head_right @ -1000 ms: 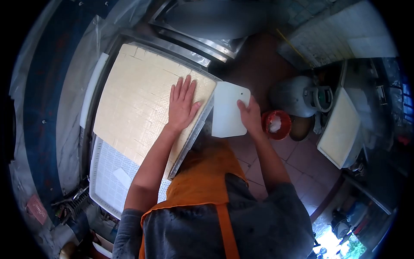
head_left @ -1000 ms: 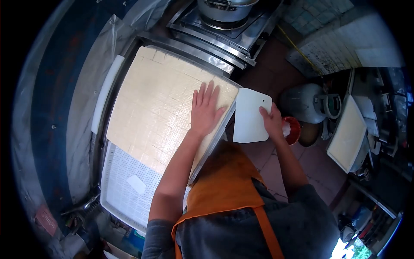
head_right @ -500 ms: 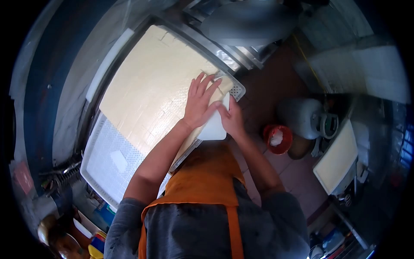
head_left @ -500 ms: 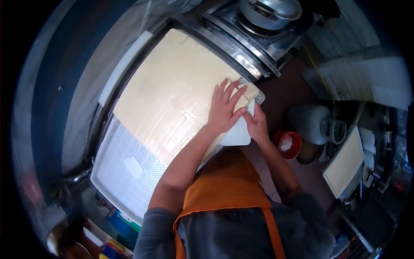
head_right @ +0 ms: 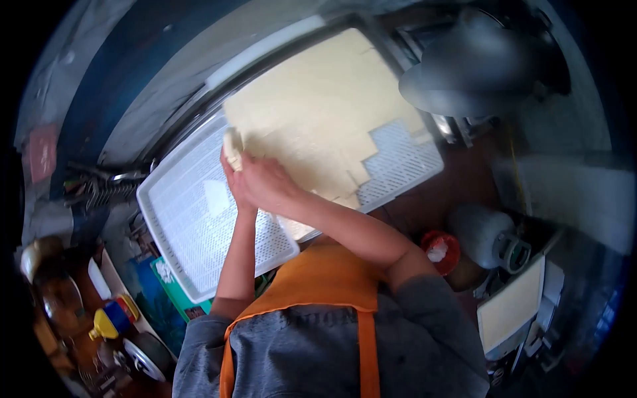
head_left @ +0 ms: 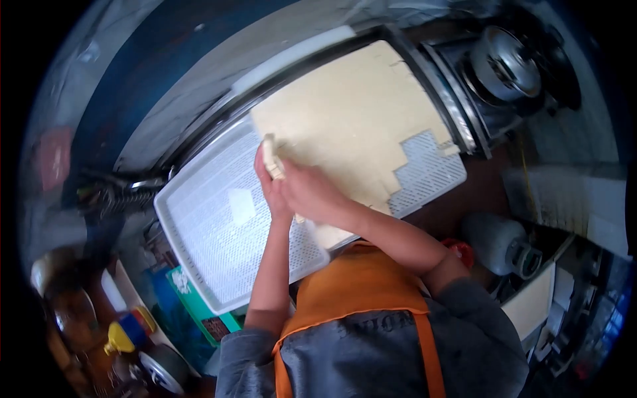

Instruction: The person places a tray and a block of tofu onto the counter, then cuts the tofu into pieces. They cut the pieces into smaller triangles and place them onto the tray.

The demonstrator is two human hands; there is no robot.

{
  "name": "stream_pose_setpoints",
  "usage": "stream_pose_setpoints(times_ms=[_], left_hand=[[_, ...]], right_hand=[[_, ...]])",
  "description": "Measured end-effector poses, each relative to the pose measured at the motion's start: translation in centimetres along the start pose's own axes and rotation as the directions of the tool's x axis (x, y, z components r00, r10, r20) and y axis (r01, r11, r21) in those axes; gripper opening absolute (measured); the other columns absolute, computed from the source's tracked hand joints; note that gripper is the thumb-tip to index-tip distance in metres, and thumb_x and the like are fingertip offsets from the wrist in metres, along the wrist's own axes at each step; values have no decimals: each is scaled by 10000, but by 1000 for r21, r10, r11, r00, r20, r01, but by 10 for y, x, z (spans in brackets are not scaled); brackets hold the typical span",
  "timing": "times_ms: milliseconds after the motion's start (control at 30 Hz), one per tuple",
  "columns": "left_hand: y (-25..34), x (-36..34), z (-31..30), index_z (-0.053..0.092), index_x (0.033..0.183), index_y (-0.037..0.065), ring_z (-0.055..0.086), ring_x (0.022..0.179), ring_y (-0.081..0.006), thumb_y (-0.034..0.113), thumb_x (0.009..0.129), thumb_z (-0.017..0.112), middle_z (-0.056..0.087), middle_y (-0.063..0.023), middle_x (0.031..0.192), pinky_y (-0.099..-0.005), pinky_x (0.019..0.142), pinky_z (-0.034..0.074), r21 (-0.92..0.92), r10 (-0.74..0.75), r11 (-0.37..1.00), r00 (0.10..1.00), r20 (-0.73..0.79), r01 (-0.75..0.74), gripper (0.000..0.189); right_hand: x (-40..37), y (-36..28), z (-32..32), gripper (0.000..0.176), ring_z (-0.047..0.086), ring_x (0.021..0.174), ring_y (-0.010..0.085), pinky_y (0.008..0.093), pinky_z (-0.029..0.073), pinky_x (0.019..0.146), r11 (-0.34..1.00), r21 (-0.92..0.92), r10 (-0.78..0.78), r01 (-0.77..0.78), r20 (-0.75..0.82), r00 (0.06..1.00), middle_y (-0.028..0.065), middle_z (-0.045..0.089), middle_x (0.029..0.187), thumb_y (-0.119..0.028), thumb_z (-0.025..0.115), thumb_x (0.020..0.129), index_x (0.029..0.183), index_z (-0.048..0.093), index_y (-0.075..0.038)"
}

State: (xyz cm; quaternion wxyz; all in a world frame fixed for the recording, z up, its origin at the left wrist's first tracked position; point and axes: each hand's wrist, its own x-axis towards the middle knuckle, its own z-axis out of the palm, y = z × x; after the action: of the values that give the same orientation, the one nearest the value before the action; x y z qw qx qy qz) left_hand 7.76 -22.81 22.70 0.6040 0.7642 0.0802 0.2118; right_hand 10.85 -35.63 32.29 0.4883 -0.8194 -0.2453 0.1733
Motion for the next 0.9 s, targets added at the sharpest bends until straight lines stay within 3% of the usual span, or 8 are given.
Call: stream_pose_setpoints(times_ms=[133,300,400,467,533,567,733,900], left_hand=[[2,-30,-87,302,1483,75,455,1279,-259,385,978,457,427,-157,1401,-395,1043,401,-117,-267,963,907,-326,242,612],[-46,-88,-182,360,1428,71,528,1211,-269,316,1002,457,507,-143,1348,-424,1035,449,-681,-386,732,811,-440,-21,501],[-77,-118,-245,310,1446,97,552,1164,-294,293,973,516,470,-157,1335,-459,945,525,-882,-584,469,766,-270,46,551],[-43,-113,-249,368,1394,27,573,1147,-313,233,938,549,511,-172,1302,-451,937,528,-721,-575,679,710,-407,137,532],[-28,-120,-266,377,1383,1,585,1128,-311,192,924,561,532,-179,1274,-437,932,531,-637,-557,739,731,-394,219,530],[-42,-125,-281,378,1391,1,602,1099,-290,147,917,569,547,-171,1251,-399,919,537,-644,-549,740,727,-413,193,531],[-22,-124,-307,448,1355,-8,624,1050,-229,156,940,583,593,-126,1194,-362,867,548,-478,-690,706,660,-297,523,467],[-18,-118,-321,551,1252,-34,676,868,-196,206,963,586,668,-124,1049,-324,747,566,-303,-716,697,658,-234,650,378]], right_hand=[[15,-62,67,281,662,710,409,481,540,636,977,-31,-195,212,279,940,263,647,790,-148,567,880,999,500,97],[1,-88,149,266,667,673,397,463,545,568,854,-53,-497,518,212,842,248,643,767,-139,582,874,1003,489,73],[-4,-90,130,237,668,668,395,470,543,563,898,-16,-421,439,258,870,246,640,765,-125,585,874,1005,497,52],[2,-69,112,229,667,676,371,447,551,596,980,-23,-179,196,307,935,245,627,749,-118,577,900,1052,515,41],[-3,-30,80,255,657,778,173,320,554,682,982,155,79,-110,194,978,138,662,834,-129,565,966,1168,531,24],[-10,8,74,251,650,845,141,296,562,714,855,485,151,-185,108,983,83,670,968,-107,569,970,1191,537,8],[-70,70,-45,385,606,1094,215,346,481,960,708,696,484,-119,-355,800,126,618,1207,-107,564,953,1306,501,36],[-176,135,-113,409,585,1163,284,384,477,988,645,764,645,-24,-527,554,165,579,1294,-76,541,958,1343,474,43]])
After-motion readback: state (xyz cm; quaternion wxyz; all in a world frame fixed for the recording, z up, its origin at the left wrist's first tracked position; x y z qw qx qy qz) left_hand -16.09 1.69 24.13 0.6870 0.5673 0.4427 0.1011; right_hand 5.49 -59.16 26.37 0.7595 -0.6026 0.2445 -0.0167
